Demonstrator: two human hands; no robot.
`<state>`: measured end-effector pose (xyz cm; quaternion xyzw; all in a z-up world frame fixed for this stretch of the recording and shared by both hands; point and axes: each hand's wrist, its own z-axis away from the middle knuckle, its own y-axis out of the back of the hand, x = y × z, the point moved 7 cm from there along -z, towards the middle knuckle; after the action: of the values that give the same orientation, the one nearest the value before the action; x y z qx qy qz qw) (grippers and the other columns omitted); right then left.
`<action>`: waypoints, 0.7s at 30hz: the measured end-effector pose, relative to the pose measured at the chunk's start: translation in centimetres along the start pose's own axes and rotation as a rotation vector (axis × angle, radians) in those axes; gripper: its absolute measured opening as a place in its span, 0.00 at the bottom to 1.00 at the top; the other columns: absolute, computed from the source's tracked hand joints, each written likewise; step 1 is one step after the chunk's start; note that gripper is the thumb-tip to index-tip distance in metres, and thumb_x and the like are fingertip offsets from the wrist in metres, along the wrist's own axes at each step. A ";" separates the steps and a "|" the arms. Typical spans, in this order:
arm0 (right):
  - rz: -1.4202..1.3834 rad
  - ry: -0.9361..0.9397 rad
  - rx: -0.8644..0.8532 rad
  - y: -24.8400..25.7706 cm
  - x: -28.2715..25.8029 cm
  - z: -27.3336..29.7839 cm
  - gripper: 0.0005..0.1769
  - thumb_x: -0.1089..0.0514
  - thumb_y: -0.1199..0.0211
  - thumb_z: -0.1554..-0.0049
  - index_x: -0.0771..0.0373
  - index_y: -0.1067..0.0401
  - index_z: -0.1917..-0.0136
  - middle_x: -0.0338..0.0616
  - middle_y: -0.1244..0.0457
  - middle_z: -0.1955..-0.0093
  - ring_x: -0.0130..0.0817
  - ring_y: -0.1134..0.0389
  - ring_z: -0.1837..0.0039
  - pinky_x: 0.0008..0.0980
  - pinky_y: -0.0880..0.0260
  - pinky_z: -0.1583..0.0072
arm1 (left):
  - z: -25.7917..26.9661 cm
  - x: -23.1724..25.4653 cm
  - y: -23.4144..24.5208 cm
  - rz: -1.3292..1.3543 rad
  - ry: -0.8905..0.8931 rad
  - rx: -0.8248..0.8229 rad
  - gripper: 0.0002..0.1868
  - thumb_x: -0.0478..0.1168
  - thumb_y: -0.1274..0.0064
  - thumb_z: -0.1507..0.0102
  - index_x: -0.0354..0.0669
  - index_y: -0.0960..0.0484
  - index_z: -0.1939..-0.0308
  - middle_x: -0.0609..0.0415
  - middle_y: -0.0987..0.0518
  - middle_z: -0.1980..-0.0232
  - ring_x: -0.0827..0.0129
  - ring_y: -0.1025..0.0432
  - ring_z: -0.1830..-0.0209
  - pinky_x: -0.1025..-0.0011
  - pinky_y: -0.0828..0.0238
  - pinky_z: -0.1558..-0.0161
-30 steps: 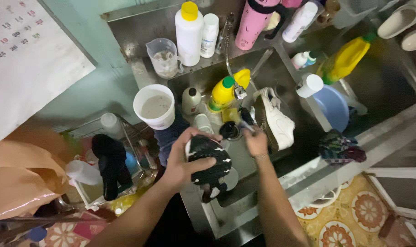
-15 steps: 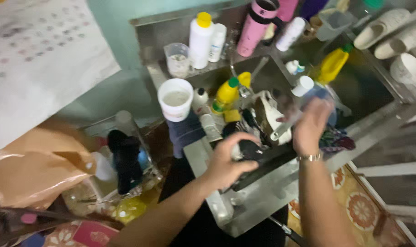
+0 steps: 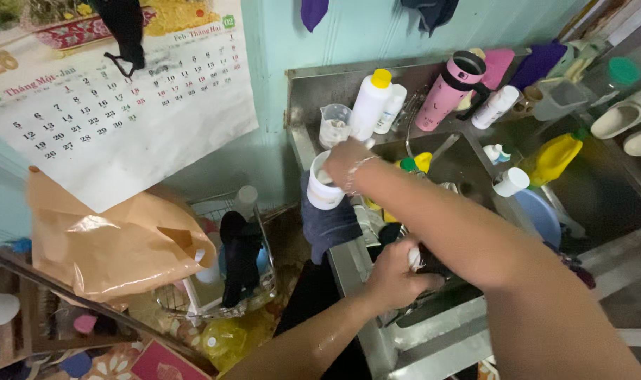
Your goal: The person removes the laces from a white sneaker, then scrubs the shoe with a brush and soapy water at a sink. They rinse the shoe and repeat the process on a second sneaker, scrubbing the upper and sole before rinsing again.
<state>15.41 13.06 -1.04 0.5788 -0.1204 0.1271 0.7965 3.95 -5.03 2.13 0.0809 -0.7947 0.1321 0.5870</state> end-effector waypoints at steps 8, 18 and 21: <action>-0.230 -0.061 -0.220 -4.0 -1.1 -3.6 0.11 0.55 0.40 0.44 0.54 0.19 0.50 0.50 0.29 0.49 0.50 0.27 0.45 0.48 0.28 0.45 | -0.2 -0.3 0.5 -0.066 -0.021 0.011 0.34 0.36 0.31 0.53 0.38 0.21 0.42 0.46 0.19 0.41 0.54 0.25 0.39 0.63 0.33 0.36; -0.698 -0.101 0.284 2.7 6.8 12.1 0.19 0.56 0.36 0.45 0.52 0.21 0.40 0.57 0.30 0.50 0.54 0.28 0.47 0.47 0.30 0.45 | -0.9 -1.3 1.0 0.179 0.005 0.046 0.16 0.48 0.52 0.30 0.38 0.21 0.51 0.52 0.21 0.54 0.71 0.29 0.49 0.70 0.35 0.42; -1.045 -0.416 0.418 -2.6 8.1 20.4 0.21 0.53 0.37 0.38 0.56 0.27 0.32 0.50 0.28 0.43 0.43 0.27 0.45 0.40 0.30 0.42 | -1.0 -2.0 1.2 0.223 0.082 0.048 0.16 0.47 0.53 0.31 0.37 0.20 0.53 0.54 0.20 0.56 0.71 0.29 0.51 0.70 0.34 0.44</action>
<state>22.97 -6.63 5.51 0.7186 0.0543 -0.3762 0.5824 5.14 -3.69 0.34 0.0006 -0.7708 0.2189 0.5983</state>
